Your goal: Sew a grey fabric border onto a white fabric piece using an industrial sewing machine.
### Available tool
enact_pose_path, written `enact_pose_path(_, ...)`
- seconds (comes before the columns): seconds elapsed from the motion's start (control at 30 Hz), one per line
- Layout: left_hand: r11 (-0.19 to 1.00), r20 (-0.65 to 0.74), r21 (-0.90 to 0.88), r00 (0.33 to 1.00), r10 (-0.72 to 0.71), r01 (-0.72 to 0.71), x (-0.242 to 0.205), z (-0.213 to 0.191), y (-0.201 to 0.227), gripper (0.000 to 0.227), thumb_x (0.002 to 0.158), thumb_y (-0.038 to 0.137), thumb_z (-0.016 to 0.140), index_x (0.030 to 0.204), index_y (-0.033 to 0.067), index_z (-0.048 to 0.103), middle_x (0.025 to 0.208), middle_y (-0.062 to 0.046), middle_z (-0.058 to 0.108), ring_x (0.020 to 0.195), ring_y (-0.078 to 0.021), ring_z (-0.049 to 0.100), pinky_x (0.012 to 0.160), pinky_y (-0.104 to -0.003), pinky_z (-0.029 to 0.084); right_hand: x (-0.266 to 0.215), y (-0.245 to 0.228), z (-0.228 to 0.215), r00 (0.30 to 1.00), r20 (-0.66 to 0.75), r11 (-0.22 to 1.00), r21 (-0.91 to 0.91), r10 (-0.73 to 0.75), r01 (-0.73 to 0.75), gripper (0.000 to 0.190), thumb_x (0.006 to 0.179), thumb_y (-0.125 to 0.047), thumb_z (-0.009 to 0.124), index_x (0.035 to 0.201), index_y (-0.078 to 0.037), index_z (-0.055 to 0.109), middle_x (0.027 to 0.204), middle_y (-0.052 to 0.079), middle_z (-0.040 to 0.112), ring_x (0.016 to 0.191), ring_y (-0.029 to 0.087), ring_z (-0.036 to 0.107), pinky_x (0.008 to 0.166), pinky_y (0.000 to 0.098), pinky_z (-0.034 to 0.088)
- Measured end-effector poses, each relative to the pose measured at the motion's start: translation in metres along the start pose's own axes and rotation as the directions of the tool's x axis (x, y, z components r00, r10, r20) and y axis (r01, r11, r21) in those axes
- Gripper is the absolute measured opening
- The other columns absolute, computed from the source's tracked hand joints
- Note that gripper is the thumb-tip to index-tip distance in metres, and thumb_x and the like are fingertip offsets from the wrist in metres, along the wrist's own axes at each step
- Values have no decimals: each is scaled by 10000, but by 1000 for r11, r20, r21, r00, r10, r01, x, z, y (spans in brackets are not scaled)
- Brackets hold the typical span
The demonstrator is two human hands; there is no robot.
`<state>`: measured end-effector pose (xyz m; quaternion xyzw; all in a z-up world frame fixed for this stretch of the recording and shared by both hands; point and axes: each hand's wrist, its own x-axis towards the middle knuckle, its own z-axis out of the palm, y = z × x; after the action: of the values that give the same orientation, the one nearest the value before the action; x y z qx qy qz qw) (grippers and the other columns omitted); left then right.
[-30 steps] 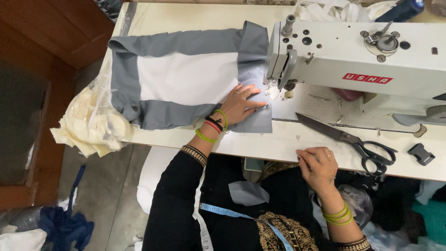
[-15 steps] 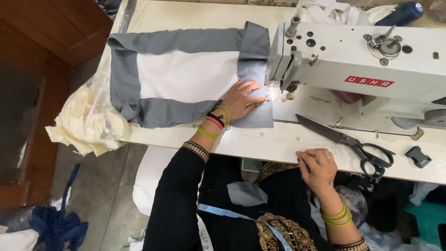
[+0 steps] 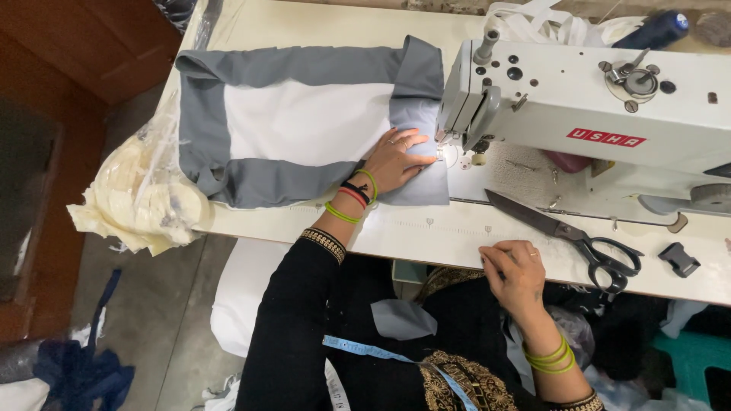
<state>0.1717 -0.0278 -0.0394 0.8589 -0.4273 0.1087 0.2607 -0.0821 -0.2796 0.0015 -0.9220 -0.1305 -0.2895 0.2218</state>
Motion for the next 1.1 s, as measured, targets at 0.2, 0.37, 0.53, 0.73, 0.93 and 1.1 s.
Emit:
enact_pose_path(0.2, 1000, 7, 9, 1000, 2, -2, 2, -1, -2, 305, 873, 242, 747, 1158, 347, 773, 1466, -47, 547, 1416, -287, 429, 1195, -537, 275, 29, -14, 6, 990, 130, 997, 62, -46, 38, 258, 768, -75, 791, 1021, -107, 749, 1040, 66, 664, 1010, 291, 634, 856, 416, 500)
enact_pose_path(0.37, 1000, -13, 6, 1000, 2, -2, 3, -1, -1, 299, 877, 254, 754, 1159, 351, 770, 1451, -42, 556, 1416, -281, 436, 1201, -537, 279, 66, -20, 21, 961, 239, 990, 60, -135, 125, 382, 766, -151, 793, 1134, -89, 713, 1261, 143, 613, 1163, 351, 586, 952, 478, 473)
enact_pose_path(0.53, 1000, -34, 15, 999, 6, -6, 4, -1, -2, 310, 870, 251, 758, 1164, 348, 769, 1446, -50, 557, 1416, -282, 434, 1197, -551, 278, 93, -17, 40, 929, 301, 977, 52, -215, 209, 443, 788, -196, 780, 1205, -78, 685, 1418, 187, 538, 1305, 373, 521, 1072, 494, 426)
enact_pose_path(0.73, 999, -46, 18, 999, 29, -28, 4, 4, -8, 313, 867, 245, 753, 1167, 337, 770, 1453, -59, 554, 1422, -284, 434, 1194, -551, 286, 95, -13, 64, 883, 393, 960, -2, -256, 280, 451, 851, -256, 722, 1255, -68, 652, 1497, 192, 485, 1436, 345, 411, 1163, 488, 324)
enact_pose_path(0.93, 1000, -37, 4, 999, 26, -26, 4, 4, -9, 317, 855, 254, 756, 1162, 333, 765, 1452, -63, 553, 1421, -289, 432, 1193, -556, 278, 86, -11, 74, 872, 439, 956, -88, -216, 281, 462, 902, -233, 660, 1326, -60, 603, 1520, 140, 478, 1455, 287, 404, 1181, 474, 296)
enact_pose_path(1.1, 997, -60, -31, 996, 69, -71, 9, 26, -35, 420, 931, 177, 702, 1348, 177, 654, 1406, -38, 617, 1404, -278, 493, 1184, -485, 330, 83, -17, 75, 893, 417, 976, -61, -167, 211, 462, 902, -266, 672, 1308, -54, 605, 1526, 147, 473, 1467, 289, 394, 1196, 479, 281)
